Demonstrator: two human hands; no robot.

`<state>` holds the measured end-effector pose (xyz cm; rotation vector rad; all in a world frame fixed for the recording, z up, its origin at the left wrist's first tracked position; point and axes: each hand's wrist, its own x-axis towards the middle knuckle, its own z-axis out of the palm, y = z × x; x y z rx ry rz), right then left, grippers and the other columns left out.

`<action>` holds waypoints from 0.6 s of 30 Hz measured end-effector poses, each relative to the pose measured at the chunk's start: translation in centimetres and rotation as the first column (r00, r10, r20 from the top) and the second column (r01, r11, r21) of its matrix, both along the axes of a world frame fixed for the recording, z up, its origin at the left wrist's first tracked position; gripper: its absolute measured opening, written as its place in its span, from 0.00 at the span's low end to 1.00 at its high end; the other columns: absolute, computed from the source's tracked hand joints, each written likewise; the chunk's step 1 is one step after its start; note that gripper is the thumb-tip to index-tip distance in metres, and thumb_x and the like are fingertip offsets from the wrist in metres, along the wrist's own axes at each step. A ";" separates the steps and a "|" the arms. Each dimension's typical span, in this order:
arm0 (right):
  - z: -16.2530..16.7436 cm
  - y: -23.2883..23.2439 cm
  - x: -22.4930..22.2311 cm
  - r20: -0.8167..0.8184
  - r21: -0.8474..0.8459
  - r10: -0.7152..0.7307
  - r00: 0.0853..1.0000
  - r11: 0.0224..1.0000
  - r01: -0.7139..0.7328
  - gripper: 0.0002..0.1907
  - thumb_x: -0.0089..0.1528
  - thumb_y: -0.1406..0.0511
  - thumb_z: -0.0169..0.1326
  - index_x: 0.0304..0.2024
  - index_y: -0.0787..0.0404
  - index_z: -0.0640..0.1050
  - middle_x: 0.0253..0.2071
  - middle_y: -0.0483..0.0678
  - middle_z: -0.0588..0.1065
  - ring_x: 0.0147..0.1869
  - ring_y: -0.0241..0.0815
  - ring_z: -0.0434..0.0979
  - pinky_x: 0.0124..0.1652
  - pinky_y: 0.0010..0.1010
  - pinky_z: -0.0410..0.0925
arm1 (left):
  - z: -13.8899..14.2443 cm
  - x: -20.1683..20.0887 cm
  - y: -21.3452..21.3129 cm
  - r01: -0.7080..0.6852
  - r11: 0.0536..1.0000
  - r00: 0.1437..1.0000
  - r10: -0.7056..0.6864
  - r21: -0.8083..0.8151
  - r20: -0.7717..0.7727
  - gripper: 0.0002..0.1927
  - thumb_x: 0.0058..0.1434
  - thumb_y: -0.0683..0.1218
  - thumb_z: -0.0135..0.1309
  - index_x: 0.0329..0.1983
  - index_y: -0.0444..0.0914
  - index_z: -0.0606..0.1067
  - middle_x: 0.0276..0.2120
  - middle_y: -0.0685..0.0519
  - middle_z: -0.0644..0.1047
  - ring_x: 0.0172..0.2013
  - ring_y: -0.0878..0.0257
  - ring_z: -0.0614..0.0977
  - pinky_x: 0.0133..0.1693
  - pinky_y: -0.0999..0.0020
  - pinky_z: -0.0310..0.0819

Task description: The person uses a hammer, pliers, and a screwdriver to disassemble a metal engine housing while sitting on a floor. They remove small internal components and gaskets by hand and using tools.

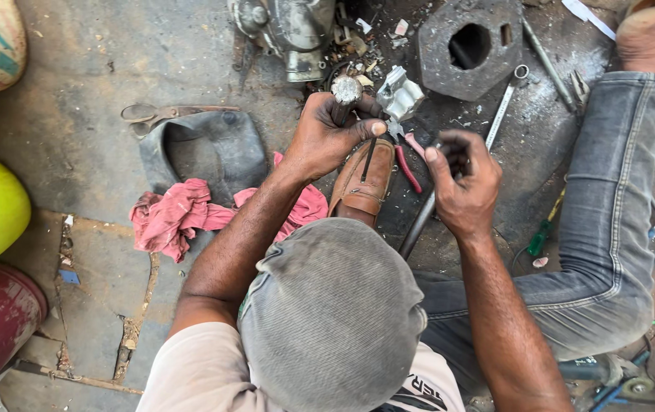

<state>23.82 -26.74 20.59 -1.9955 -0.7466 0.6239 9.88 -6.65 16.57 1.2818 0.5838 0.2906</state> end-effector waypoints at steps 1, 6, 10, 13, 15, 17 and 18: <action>0.6 0.5 0.2 -0.005 0.037 0.009 1.000 0.999 -0.009 0.15 0.71 0.62 0.61 0.52 0.67 0.77 0.37 0.47 0.78 0.38 0.34 0.76 0.39 0.26 0.71 | 0.1 0.2 -0.2 0.012 1.000 1.000 -0.012 -0.009 -0.015 0.12 0.61 0.42 0.68 0.44 0.32 0.80 0.36 0.56 0.82 0.39 0.71 0.81 0.43 0.72 0.79; 1.8 2.5 0.8 -0.114 0.150 0.056 0.992 0.988 -0.039 0.18 0.74 0.60 0.55 0.59 0.67 0.74 0.44 0.47 0.77 0.45 0.33 0.78 0.42 0.24 0.75 | 0.2 1.0 -0.8 0.054 0.998 0.998 -0.053 0.014 -0.039 0.12 0.60 0.41 0.68 0.43 0.32 0.80 0.36 0.56 0.82 0.38 0.71 0.81 0.43 0.72 0.80; 1.3 3.4 0.7 -0.383 0.243 0.046 0.923 0.969 0.052 0.20 0.75 0.60 0.52 0.62 0.68 0.72 0.48 0.47 0.76 0.46 0.32 0.77 0.44 0.22 0.72 | 0.3 1.4 -1.3 0.100 0.995 0.995 -0.100 -0.011 0.024 0.11 0.61 0.41 0.68 0.43 0.32 0.80 0.36 0.55 0.82 0.40 0.71 0.81 0.44 0.71 0.80; 0.9 3.5 0.7 -0.415 0.250 0.050 0.908 0.966 0.062 0.20 0.75 0.60 0.52 0.61 0.69 0.72 0.48 0.47 0.76 0.46 0.32 0.77 0.43 0.22 0.72 | 0.6 1.6 -1.7 0.117 0.993 0.993 -0.117 -0.007 -0.011 0.11 0.60 0.41 0.68 0.42 0.32 0.81 0.35 0.55 0.82 0.38 0.71 0.81 0.42 0.71 0.79; 0.5 3.5 0.8 -0.453 0.258 0.041 0.890 0.962 0.087 0.20 0.75 0.60 0.53 0.61 0.70 0.73 0.48 0.47 0.76 0.46 0.32 0.75 0.44 0.23 0.71 | 0.9 1.7 -1.9 0.113 0.992 0.990 -0.108 -0.054 0.087 0.10 0.61 0.41 0.68 0.41 0.32 0.80 0.37 0.55 0.82 0.40 0.71 0.82 0.44 0.71 0.80; 0.2 3.4 0.9 -0.528 0.273 0.025 0.849 0.951 0.142 0.19 0.75 0.60 0.53 0.61 0.70 0.73 0.47 0.48 0.77 0.44 0.32 0.75 0.43 0.23 0.71 | 1.2 1.8 -2.0 0.135 0.991 0.989 -0.134 -0.003 0.067 0.10 0.61 0.41 0.68 0.40 0.32 0.81 0.36 0.54 0.82 0.40 0.70 0.82 0.44 0.71 0.79; 0.0 3.4 0.9 -0.564 0.279 0.018 0.826 0.945 0.170 0.19 0.75 0.61 0.53 0.60 0.70 0.73 0.47 0.48 0.77 0.43 0.32 0.74 0.43 0.23 0.71 | 1.4 1.9 -2.0 0.146 0.989 0.987 -0.147 0.023 0.058 0.09 0.61 0.41 0.68 0.40 0.32 0.81 0.36 0.54 0.83 0.39 0.70 0.82 0.44 0.71 0.79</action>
